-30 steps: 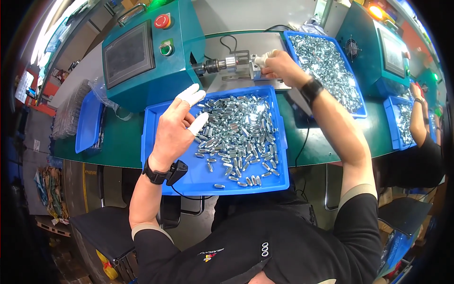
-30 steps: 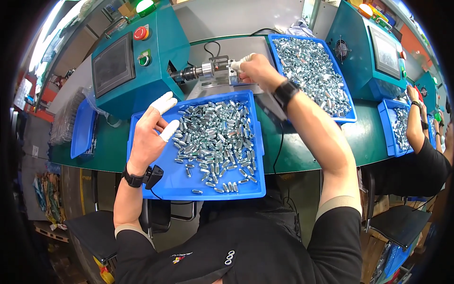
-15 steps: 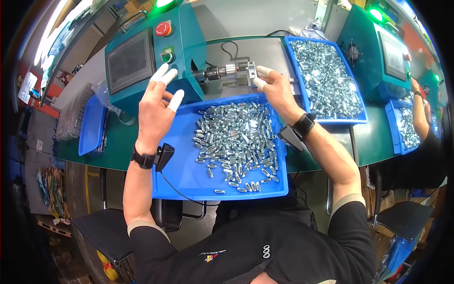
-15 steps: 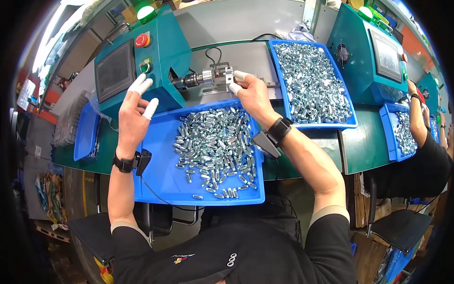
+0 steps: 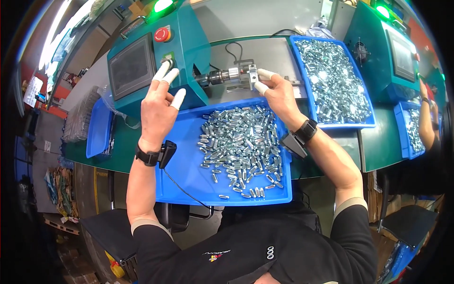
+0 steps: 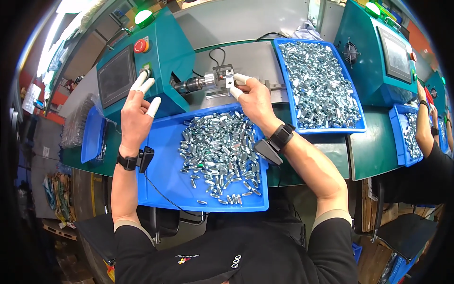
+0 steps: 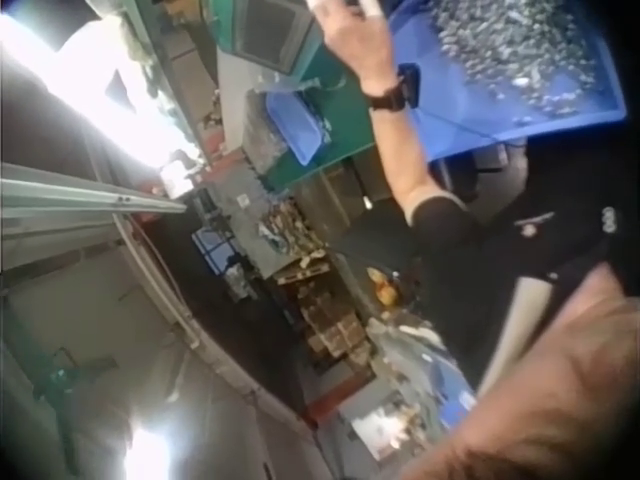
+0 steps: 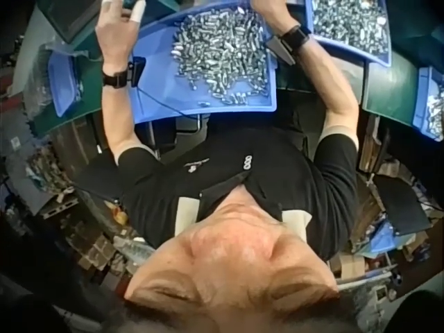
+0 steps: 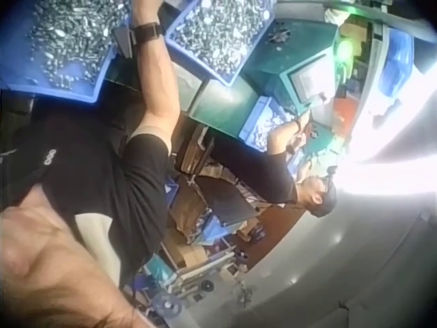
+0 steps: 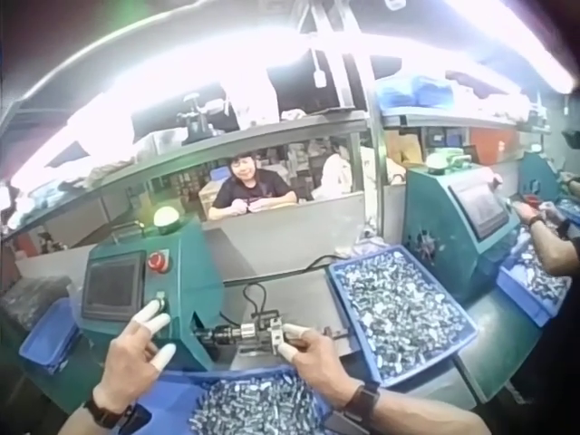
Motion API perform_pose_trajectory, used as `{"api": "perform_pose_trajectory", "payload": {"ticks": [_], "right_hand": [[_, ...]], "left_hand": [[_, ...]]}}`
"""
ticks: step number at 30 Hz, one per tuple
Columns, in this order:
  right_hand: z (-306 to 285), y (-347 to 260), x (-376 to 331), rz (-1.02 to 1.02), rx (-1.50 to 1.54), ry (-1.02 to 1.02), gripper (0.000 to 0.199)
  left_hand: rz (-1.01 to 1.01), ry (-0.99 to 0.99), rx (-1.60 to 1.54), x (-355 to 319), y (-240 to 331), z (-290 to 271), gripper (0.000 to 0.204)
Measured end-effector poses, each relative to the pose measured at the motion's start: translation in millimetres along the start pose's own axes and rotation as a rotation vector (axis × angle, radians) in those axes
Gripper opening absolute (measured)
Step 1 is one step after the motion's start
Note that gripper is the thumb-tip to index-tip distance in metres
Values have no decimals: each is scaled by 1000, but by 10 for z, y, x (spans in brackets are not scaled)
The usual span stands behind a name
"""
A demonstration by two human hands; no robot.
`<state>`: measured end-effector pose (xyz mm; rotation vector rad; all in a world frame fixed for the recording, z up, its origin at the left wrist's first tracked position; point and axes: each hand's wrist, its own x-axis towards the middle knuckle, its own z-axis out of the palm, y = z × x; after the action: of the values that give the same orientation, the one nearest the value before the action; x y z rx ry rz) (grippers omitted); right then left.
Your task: The worker is picking up small metal components from a blue tray and inserting them into a specialized machine for processing or assembly.
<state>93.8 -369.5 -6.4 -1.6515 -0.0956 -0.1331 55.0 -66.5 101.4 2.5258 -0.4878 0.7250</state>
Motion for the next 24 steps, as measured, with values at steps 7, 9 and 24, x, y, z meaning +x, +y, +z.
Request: {"api": "perform_pose_trajectory", "payload": {"ticks": [7, 9, 24], "right_hand": [[34, -56, -14, 14, 26, -5, 50], [42, -55, -11, 18, 17, -3, 50], [148, -6, 56, 7, 47, -51, 49]], "left_hand": [[5, -2, 61, -20, 5, 5, 47], [3, -5, 67, -17, 15, 1, 46], [6, 32, -30, -66, 43, 1, 48]]}}
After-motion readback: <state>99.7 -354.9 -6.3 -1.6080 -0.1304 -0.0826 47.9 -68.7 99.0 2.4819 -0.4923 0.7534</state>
